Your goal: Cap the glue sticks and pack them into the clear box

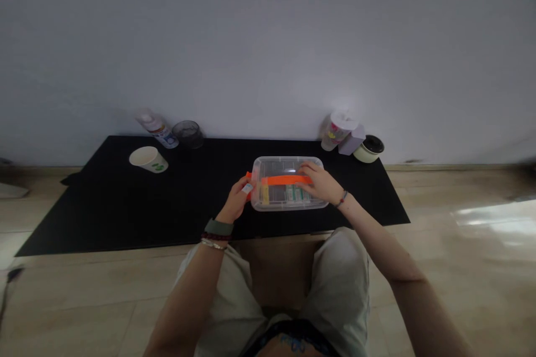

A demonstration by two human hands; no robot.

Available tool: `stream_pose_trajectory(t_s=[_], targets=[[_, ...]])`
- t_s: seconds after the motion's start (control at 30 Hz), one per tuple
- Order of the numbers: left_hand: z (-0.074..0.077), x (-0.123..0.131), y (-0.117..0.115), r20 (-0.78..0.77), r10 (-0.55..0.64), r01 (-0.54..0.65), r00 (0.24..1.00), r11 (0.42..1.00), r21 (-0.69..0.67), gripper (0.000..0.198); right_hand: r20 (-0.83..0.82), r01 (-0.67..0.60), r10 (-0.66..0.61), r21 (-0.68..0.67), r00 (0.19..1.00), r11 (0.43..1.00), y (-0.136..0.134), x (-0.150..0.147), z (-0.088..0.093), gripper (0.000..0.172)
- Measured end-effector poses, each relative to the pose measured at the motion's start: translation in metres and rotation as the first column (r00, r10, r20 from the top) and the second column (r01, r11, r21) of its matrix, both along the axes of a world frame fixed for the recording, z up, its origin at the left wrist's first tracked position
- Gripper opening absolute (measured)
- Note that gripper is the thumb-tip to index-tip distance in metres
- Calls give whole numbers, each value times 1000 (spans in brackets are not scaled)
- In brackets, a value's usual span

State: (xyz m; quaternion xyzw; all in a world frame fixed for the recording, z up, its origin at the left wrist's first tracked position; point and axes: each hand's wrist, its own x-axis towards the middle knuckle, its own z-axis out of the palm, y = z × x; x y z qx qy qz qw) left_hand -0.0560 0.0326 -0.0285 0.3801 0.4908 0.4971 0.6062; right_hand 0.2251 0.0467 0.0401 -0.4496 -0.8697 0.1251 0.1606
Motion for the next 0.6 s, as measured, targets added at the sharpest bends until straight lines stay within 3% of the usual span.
stream_pose_trajectory(t_s=[0.13,0.43,0.53,0.6], targets=[[-2,-1,1,-22,-13,14,1000,999,30,36,-61,114,-109,78,992,990,5,16,-10,50],[-18,-6,0,-248,30,9,968,988,155,41,281,149,-165,79,945,986,11,-16,-9,71],[-15,-9,-1,-315,-5,84,949,968,237,64,319,158,-191,127,928,979,8,-23,-13,73],[-14,-11,0,-393,-34,167,919,936,309,65,327,152,-192,144,925,978,7,-23,-17,74]])
